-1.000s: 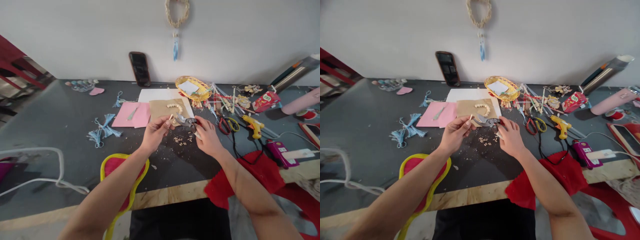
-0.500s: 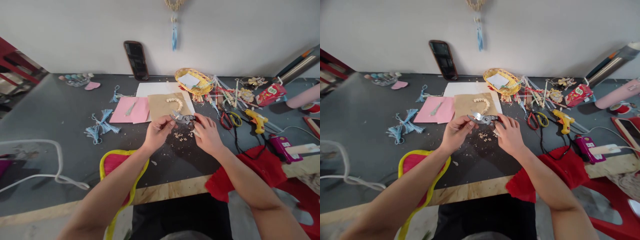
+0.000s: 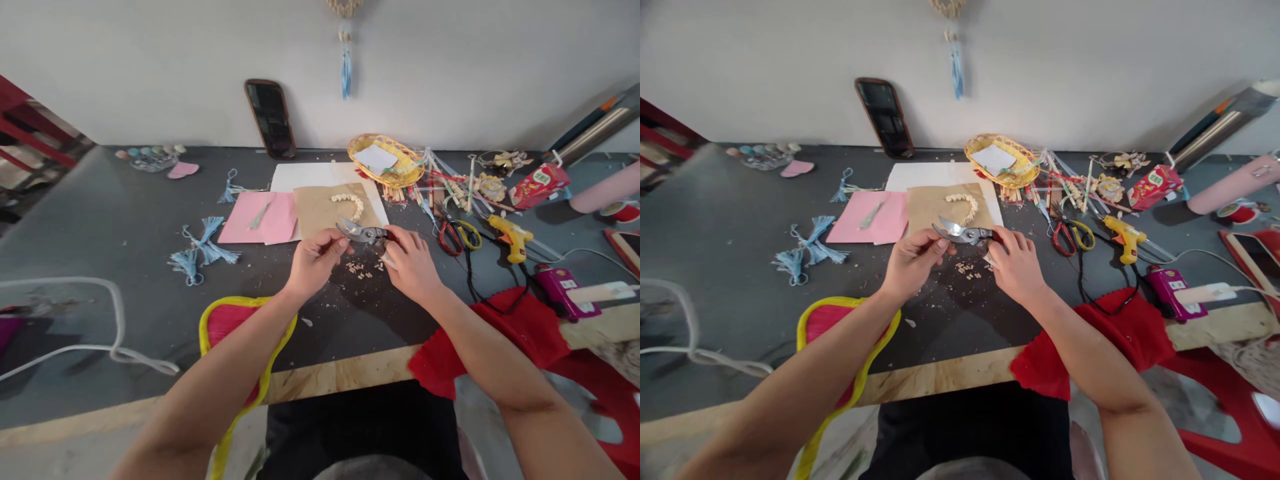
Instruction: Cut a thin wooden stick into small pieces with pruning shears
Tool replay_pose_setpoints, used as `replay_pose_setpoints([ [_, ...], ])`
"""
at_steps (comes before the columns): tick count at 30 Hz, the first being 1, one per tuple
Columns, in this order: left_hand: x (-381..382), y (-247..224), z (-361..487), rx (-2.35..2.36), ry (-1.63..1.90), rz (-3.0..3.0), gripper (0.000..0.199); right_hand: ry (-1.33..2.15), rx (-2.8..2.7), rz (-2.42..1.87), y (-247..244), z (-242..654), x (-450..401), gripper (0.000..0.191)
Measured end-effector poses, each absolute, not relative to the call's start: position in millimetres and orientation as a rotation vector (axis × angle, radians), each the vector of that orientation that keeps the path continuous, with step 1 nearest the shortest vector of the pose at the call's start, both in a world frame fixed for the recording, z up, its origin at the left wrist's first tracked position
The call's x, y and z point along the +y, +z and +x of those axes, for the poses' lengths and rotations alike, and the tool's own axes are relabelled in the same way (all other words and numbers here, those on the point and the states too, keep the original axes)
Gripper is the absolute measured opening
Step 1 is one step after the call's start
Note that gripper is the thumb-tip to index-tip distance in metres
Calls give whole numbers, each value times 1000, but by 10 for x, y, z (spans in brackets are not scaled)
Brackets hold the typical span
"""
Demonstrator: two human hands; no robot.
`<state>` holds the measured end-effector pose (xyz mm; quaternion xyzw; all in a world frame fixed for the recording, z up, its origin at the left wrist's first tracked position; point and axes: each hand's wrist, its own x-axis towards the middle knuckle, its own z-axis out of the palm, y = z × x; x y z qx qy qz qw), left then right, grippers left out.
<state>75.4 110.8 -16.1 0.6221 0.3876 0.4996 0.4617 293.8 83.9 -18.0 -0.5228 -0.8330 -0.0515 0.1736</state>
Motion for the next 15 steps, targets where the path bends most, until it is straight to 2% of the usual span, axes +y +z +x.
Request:
replay_pose_setpoints([
  [3, 1099, -139, 760, 942, 1249, 1494, 22, -41, -2287, -1442, -227, 2939, 860, 26],
  [9, 1050, -100, 788, 968, 1249, 1501, 23, 49, -2264, -1508, -262, 2943, 879, 61],
  [15, 1020, -117, 803, 928, 1252, 1455, 20, 29, -2330, -1585, -168, 2942, 860, 61],
])
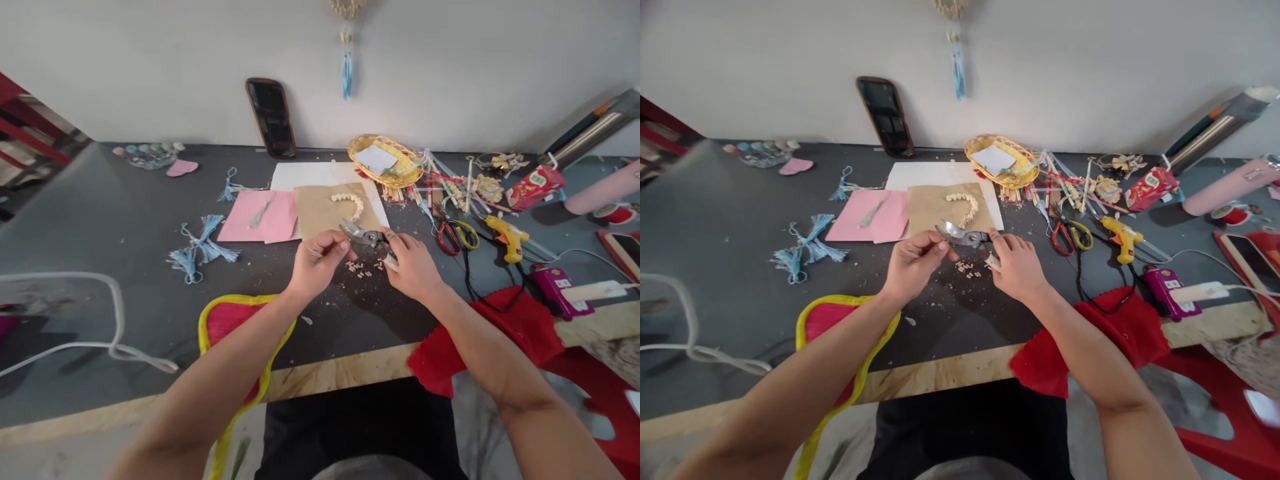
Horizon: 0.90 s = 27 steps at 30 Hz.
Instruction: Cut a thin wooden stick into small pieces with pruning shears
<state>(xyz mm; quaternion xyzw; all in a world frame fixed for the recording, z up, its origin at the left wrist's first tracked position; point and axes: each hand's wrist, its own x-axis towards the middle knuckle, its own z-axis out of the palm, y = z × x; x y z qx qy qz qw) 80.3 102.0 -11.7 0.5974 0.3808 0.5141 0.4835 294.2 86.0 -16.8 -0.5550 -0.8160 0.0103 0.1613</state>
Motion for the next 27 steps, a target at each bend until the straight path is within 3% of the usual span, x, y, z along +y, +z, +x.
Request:
replay_pose_setpoints([
  [15, 1050, -32, 767, 721, 998, 1157, 32, 30, -2385, -1471, -222, 3048, 951, 62],
  [27, 1060, -20, 773, 751, 997, 1113, 35, -6, -2365, -1580, -190, 3000, 918, 54],
])
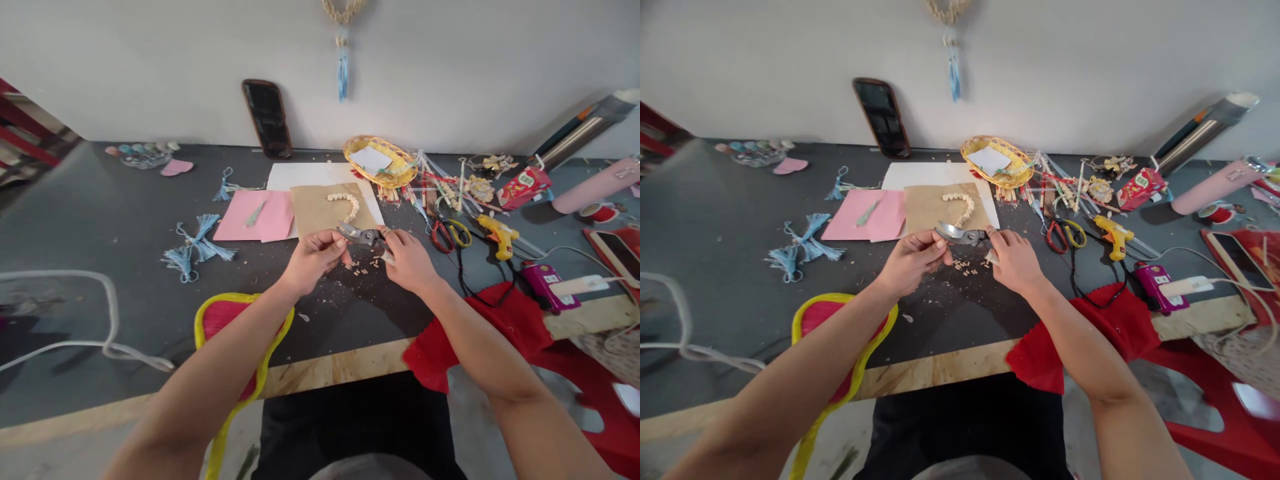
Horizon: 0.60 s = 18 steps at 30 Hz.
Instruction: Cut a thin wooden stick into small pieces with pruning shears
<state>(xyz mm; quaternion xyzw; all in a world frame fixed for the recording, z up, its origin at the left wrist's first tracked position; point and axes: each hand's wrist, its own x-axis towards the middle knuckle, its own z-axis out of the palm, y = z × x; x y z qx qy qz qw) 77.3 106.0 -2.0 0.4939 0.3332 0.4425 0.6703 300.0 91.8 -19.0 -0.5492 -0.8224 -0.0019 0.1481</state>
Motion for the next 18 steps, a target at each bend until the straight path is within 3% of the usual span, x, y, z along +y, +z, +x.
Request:
replay_pose_setpoints([
  [7, 1048, -58, 800, 804, 1059, 1158, 32, -60, -2337, -1533, -212, 3041, 950, 53],
  [14, 1068, 0, 749, 739, 927, 1114, 34, 28, -2427, -1440, -192, 3094, 970, 65],
  [18, 1081, 22, 739, 722, 854, 1057, 35, 58, -2433, -1408, -197, 3099, 973, 60],
])
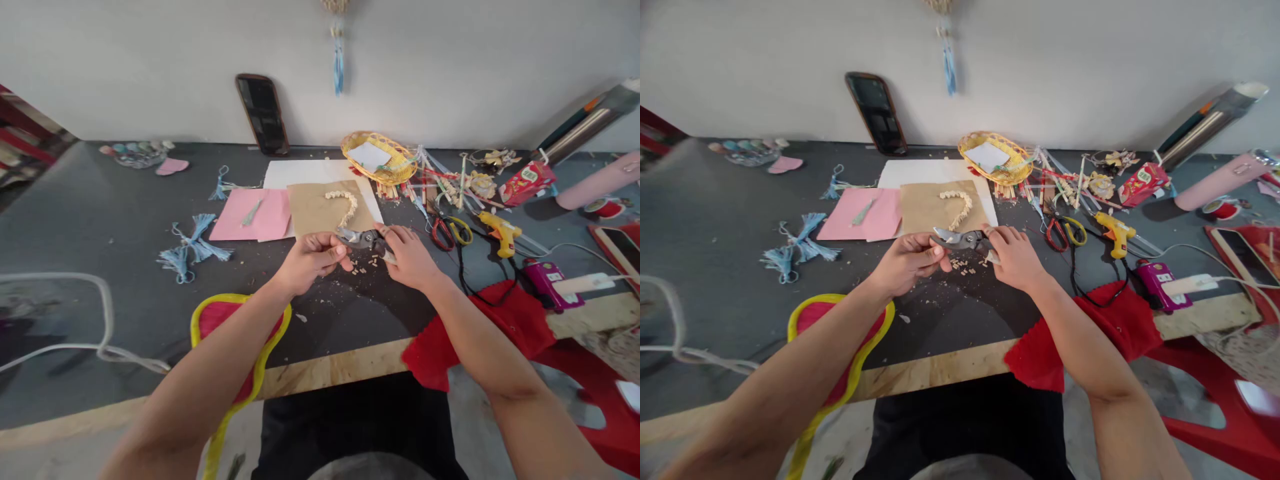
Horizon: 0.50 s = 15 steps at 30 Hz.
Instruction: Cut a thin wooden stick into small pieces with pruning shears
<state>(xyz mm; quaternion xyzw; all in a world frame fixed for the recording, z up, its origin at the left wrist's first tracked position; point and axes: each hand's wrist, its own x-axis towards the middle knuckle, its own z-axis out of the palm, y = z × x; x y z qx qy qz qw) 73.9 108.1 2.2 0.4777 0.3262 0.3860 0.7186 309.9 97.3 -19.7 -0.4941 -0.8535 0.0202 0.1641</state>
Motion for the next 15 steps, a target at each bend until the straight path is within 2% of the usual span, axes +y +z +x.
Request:
replay_pose_setpoints([
  [10, 1084, 53, 718, 728, 868, 994, 34, 95, -2383, -1487, -160, 2999, 910, 60],
  [15, 1080, -3, 751, 775, 961, 1121, 31, -4, -2354, -1574, -176, 3014, 925, 55],
])
